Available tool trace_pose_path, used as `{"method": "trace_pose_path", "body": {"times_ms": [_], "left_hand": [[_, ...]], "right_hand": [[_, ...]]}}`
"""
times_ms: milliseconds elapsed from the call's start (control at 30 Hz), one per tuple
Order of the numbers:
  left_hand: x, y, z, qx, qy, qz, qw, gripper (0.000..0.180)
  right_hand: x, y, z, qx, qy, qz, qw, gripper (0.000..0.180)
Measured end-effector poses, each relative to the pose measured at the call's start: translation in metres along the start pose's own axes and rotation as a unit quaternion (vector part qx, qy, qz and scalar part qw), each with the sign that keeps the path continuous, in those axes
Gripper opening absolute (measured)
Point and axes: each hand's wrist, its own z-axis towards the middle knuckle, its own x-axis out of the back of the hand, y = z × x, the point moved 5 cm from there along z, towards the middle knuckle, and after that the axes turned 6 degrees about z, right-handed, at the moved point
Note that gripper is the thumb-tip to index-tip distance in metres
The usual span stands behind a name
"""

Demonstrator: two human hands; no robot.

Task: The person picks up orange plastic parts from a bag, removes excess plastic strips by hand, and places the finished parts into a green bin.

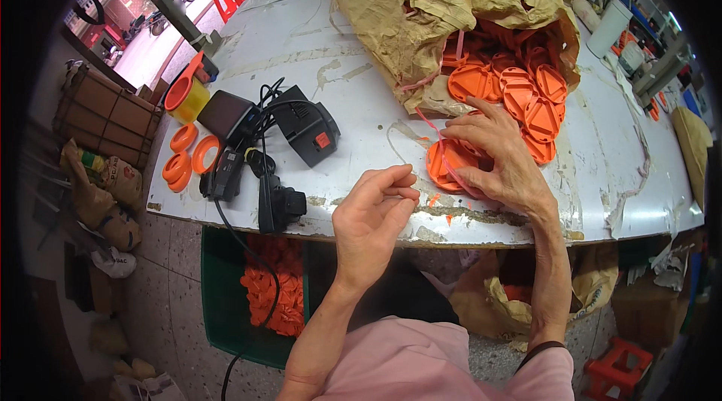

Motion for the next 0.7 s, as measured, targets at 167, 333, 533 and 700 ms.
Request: {"method": "trace_pose_path", "body": {"times_ms": [167,333,533,700], "left_hand": [[0.0,0.0,0.0,0.0,-0.002,0.011,1.0,0.033],[-0.002,0.0,0.001,0.002,-0.001,0.006,1.0,0.033],[-0.001,0.0,0.001,-0.003,0.014,0.01,1.0,0.035],[-0.002,0.0,0.002,0.0,0.007,0.007,1.0,0.035]], "right_hand": [[0.002,-0.004,0.0,0.012,-0.015,-0.008,1.0,0.049],[0.005,-0.007,-0.001,0.034,0.011,-0.026,0.999,0.054],[0.01,-0.008,0.002,-0.012,0.05,0.072,0.996,0.041],[0.016,-0.015,0.004,0.011,0.142,0.087,0.986,0.034]]}}
